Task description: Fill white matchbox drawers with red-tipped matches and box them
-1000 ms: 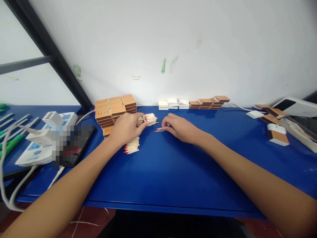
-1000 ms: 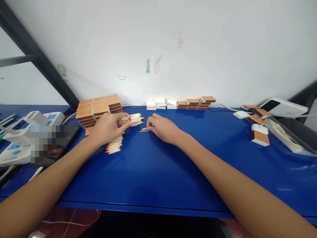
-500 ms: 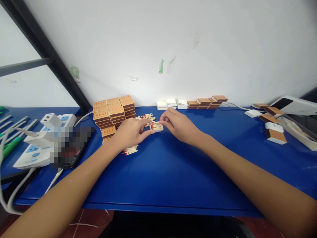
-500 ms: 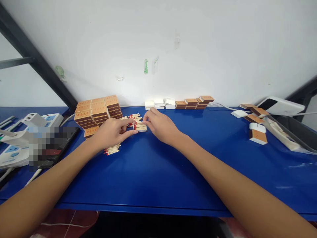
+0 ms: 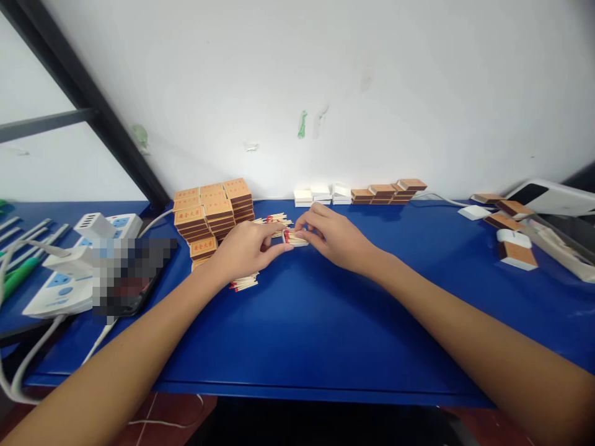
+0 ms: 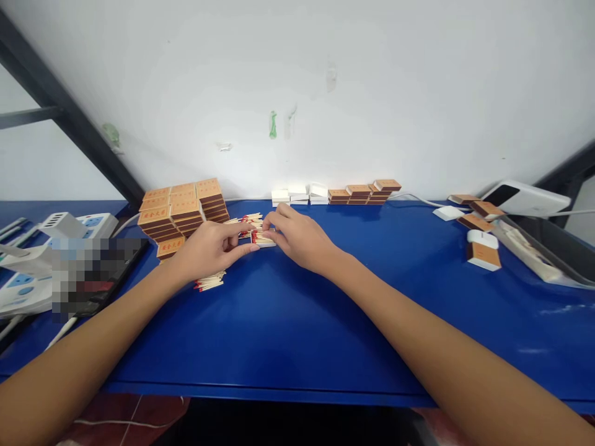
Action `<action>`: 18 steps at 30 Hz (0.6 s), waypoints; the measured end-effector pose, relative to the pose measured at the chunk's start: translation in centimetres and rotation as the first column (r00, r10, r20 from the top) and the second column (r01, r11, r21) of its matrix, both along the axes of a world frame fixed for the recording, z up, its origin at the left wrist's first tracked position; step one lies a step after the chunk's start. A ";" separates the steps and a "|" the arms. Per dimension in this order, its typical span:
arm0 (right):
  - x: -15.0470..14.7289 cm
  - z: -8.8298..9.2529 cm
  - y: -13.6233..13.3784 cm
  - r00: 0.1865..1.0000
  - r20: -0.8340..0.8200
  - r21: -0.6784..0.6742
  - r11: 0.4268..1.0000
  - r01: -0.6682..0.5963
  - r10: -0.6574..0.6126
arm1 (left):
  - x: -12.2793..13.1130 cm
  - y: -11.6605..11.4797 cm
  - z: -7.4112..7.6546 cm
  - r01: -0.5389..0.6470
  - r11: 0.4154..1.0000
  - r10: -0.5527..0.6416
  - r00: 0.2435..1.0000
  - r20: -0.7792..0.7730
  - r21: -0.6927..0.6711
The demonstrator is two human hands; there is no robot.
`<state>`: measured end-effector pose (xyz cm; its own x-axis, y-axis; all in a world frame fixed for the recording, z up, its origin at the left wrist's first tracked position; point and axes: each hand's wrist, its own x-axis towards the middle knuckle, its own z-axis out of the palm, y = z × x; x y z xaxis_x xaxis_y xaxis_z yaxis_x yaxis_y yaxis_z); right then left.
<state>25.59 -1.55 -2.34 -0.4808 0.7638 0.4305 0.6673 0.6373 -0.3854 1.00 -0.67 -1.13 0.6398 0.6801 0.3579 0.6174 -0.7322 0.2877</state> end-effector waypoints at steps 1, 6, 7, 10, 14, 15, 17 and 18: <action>0.0 0.0 0.0 1.000 -0.014 0.003 1.000 0.000 0.000 | 0.0 0.0 0.0 0.005 1.000 -0.005 1.000 0.002 -0.003; -0.3 -0.2 -0.1 0.995 -0.098 -0.013 0.999 -0.031 0.030 | 0.2 -0.2 0.0 0.017 1.000 -0.017 1.000 0.009 -0.003; -0.3 -0.2 -0.1 0.994 -0.104 -0.016 0.999 -0.033 0.031 | 0.2 -0.2 0.1 0.018 1.000 -0.018 1.000 0.008 -0.004; -0.2 -0.1 -0.1 0.994 -0.110 -0.009 1.000 -0.026 0.025 | 0.2 -0.2 0.1 0.025 1.000 -0.025 1.000 0.008 0.001; 0.3 0.4 0.0 0.996 -0.083 -0.028 0.999 -0.038 0.035 | 0.0 -0.1 0.3 0.021 1.000 -0.021 1.000 0.012 0.015; 0.4 0.4 0.1 0.997 -0.072 -0.041 0.998 -0.041 0.038 | 0.0 -0.1 0.3 0.019 1.000 -0.019 1.000 0.012 0.011; 0.5 0.4 0.2 0.998 -0.062 -0.068 0.997 -0.037 0.033 | 0.0 -0.1 0.3 0.020 1.000 -0.020 1.000 0.015 -0.003; 0.5 0.3 0.3 0.998 -0.060 -0.080 0.996 -0.033 0.028 | 0.0 -0.2 0.2 0.021 1.000 -0.021 1.000 0.015 -0.011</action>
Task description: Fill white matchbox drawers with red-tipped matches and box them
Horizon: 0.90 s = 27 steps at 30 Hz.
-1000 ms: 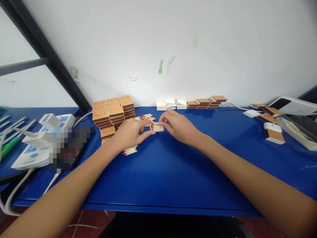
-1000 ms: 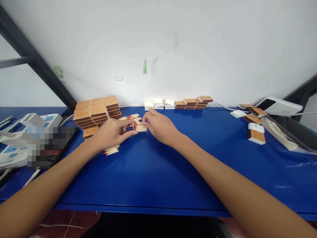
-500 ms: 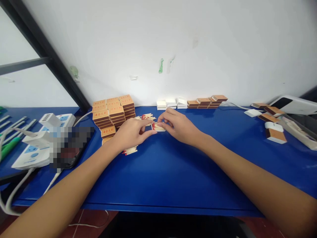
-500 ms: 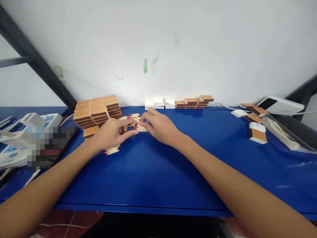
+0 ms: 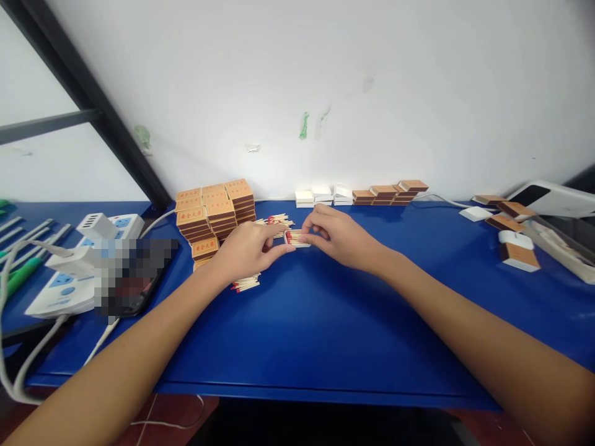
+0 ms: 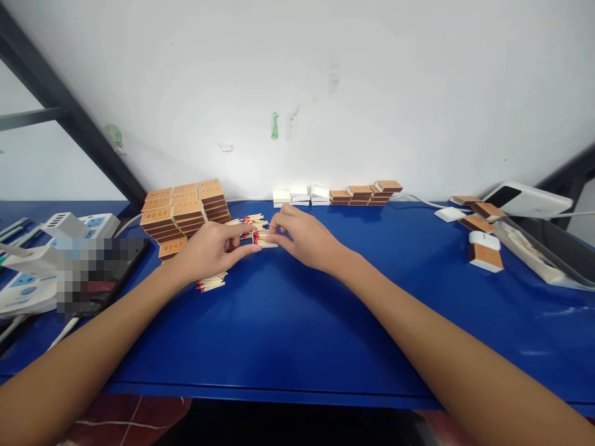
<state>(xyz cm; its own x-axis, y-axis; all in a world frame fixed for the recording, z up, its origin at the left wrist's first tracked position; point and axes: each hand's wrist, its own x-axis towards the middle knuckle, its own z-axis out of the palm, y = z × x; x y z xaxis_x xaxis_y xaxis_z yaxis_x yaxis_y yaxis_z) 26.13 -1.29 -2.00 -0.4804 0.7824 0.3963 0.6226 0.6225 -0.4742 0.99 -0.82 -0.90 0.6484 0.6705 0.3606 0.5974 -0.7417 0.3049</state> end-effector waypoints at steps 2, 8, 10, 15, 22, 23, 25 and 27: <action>0.0 -0.2 0.2 1.000 0.007 -0.012 1.000 0.002 -0.002 | 0.0 0.0 -0.1 0.002 1.000 -0.002 1.000 0.001 -0.013; 0.0 -0.3 0.3 0.999 0.053 0.057 0.998 0.004 -0.007 | 0.0 0.0 -0.3 0.025 0.999 -0.024 0.999 0.023 -0.031; 0.1 -0.1 0.2 0.998 0.060 0.111 0.994 0.006 -0.013 | 0.0 0.0 -0.2 0.026 0.999 -0.025 0.999 0.033 -0.023; 0.0 0.0 -0.2 0.998 0.055 0.103 0.994 -0.024 0.018 | 0.0 0.0 -0.2 0.032 0.999 -0.032 0.999 0.021 -0.015; -0.1 -0.2 0.0 0.997 -0.017 0.107 0.991 0.079 -0.078 | -0.6 0.5 0.5 -0.185 0.979 0.182 0.982 0.047 0.081; 0.0 -0.4 0.1 0.997 0.022 0.057 0.996 0.073 -0.074 | -0.7 0.6 0.6 -0.217 0.972 0.213 0.975 0.058 0.089; 0.1 -0.7 0.3 0.993 0.109 -0.063 0.997 0.048 -0.041 | -0.7 0.7 0.5 -0.248 0.965 0.244 0.968 0.051 0.081; 0.1 -1.0 0.3 0.987 0.160 -0.153 0.988 0.031 -0.006 | -0.8 0.9 0.3 -0.246 0.967 0.245 0.969 0.023 0.066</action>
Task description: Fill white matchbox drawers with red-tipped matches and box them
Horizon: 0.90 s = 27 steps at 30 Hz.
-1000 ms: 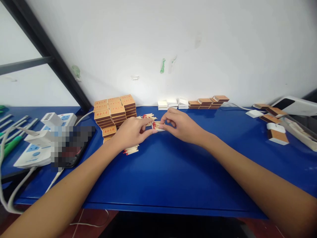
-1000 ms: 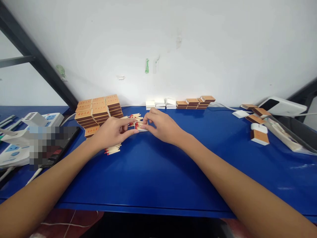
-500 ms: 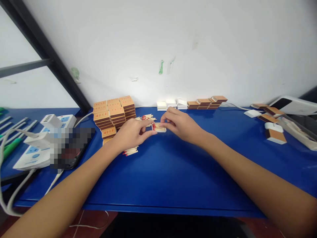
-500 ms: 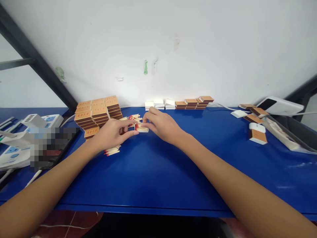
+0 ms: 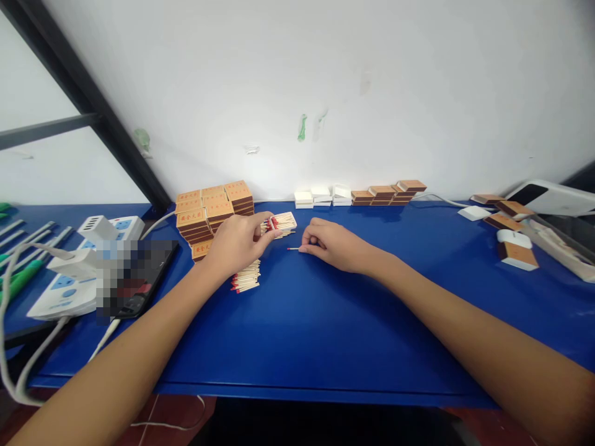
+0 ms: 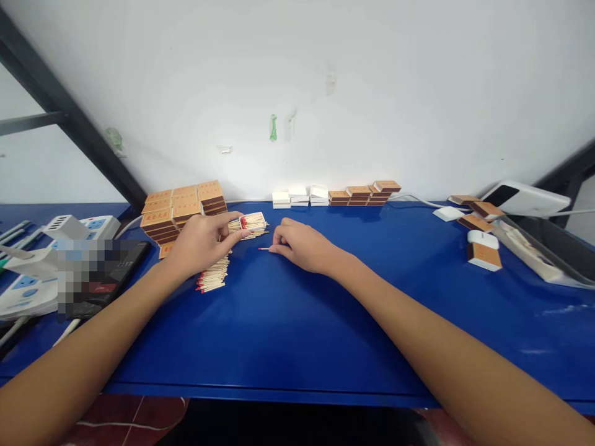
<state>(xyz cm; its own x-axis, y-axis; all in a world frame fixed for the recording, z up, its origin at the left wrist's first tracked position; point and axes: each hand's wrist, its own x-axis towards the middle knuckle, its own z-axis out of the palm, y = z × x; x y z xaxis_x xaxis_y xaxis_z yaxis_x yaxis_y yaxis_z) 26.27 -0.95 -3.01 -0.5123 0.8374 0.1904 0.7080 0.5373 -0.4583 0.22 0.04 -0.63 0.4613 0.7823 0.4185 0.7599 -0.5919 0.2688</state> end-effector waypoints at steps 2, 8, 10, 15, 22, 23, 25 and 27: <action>0.0 0.0 0.0 1.000 0.007 -0.030 1.000 -0.005 0.005 | 0.0 0.1 -0.3 0.012 1.000 -0.012 1.000 -0.021 -0.005; -0.4 0.4 -0.3 0.994 -0.111 0.128 0.992 0.013 0.001 | 0.3 -0.2 -0.3 0.059 0.997 -0.062 0.996 -0.072 -0.040; -0.4 0.4 -0.3 0.990 -0.139 0.174 0.984 0.034 -0.009 | 0.4 -0.4 -0.2 0.111 0.992 -0.117 0.988 -0.102 -0.061; -0.5 0.3 -0.5 0.995 -0.096 0.150 0.988 0.029 -0.015 | 0.6 -0.6 -0.3 0.173 0.983 -0.179 0.976 -0.126 -0.056; 0.3 1.1 0.1 0.988 -0.153 0.234 0.970 0.067 -0.032 | 0.5 -0.5 -0.3 0.128 0.990 -0.132 0.989 -0.061 -0.067; 0.8 1.2 0.6 0.982 -0.174 0.259 0.959 0.111 -0.067 | 0.4 -0.5 -0.2 0.116 0.991 -0.120 0.992 -0.048 -0.068; 2.3 1.2 1.8 0.966 -0.189 0.290 0.930 0.226 -0.176 | 0.2 -0.4 0.0 0.101 0.992 -0.102 0.995 -0.011 -0.076; 4.2 1.2 3.1 0.943 -0.164 0.289 0.900 0.326 -0.289 | 0.1 -0.4 0.1 0.094 0.992 -0.094 0.996 0.013 -0.080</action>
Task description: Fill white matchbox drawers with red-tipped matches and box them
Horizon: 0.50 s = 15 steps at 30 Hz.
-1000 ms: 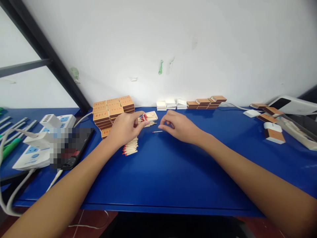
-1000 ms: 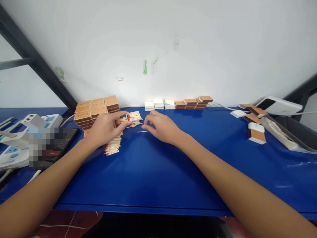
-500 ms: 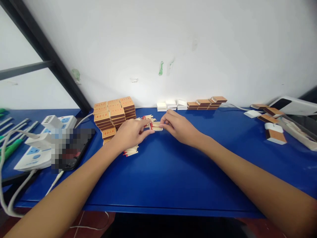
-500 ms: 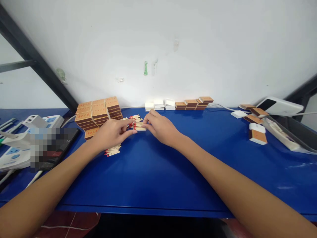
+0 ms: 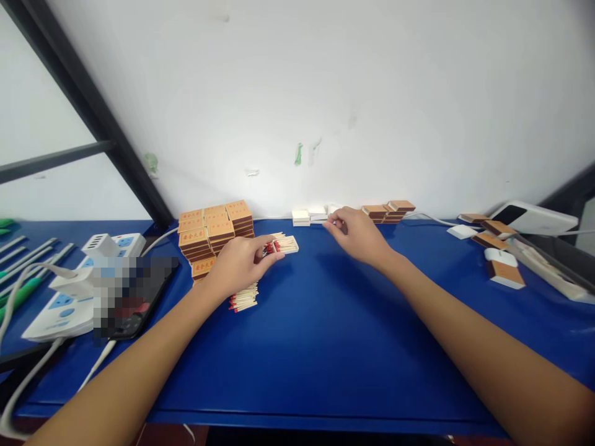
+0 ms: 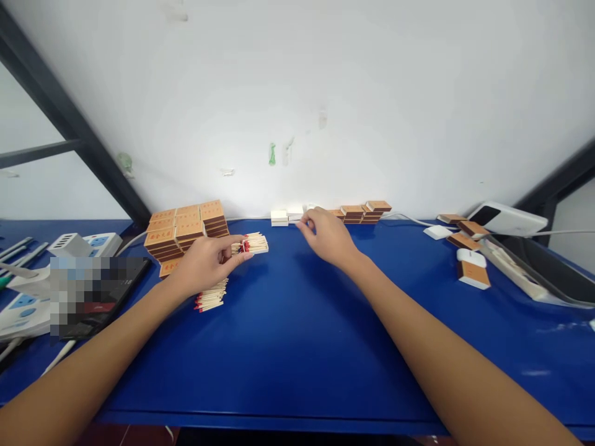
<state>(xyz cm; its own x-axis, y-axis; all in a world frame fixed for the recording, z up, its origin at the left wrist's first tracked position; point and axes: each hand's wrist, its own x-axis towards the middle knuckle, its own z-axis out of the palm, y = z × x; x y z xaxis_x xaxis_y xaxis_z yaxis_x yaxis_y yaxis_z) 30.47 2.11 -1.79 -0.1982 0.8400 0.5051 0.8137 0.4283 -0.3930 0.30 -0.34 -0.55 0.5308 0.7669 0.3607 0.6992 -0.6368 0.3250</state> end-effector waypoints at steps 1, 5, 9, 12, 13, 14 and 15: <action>1.0 0.0 0.5 0.998 0.014 -0.013 0.998 0.063 -0.062 | 0.0 0.0 0.0 0.007 1.000 -0.007 1.000 0.005 0.000; 5.2 0.7 1.7 0.968 0.093 0.006 0.973 0.232 -0.231 | 0.2 -0.3 -0.3 0.078 0.997 -0.078 0.997 -0.017 -0.016; 9.6 1.6 1.6 0.883 0.118 0.028 0.890 0.454 -0.454 | 0.8 -0.9 -0.5 0.101 0.987 -0.110 0.992 -0.065 -0.123; 12.3 1.8 1.5 0.776 0.060 0.058 0.778 0.625 -0.628 | 1.0 -1.3 -0.4 0.098 0.981 -0.117 0.988 -0.105 -0.170; 12.9 1.7 1.6 0.742 0.032 0.059 0.742 0.668 -0.670 | 1.1 -1.4 -0.3 0.079 0.983 -0.099 0.988 -0.118 -0.163; 13.4 1.6 1.7 0.710 0.008 0.050 0.710 0.703 -0.704 | 1.1 -1.5 -0.2 0.063 0.986 -0.084 0.987 -0.133 -0.152; 13.8 1.4 1.8 0.684 -0.009 0.027 0.683 0.730 -0.730 | 1.2 -1.6 -0.2 0.057 0.988 -0.079 0.985 -0.153 -0.142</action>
<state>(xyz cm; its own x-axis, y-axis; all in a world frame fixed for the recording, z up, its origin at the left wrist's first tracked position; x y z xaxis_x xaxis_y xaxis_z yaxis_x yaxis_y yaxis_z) 44.28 3.88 -0.36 0.4705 0.7061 0.5291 0.8742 -0.2915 -0.3883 1.47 -1.95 -0.74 0.6250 0.7635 0.1627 0.7055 -0.6417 0.3008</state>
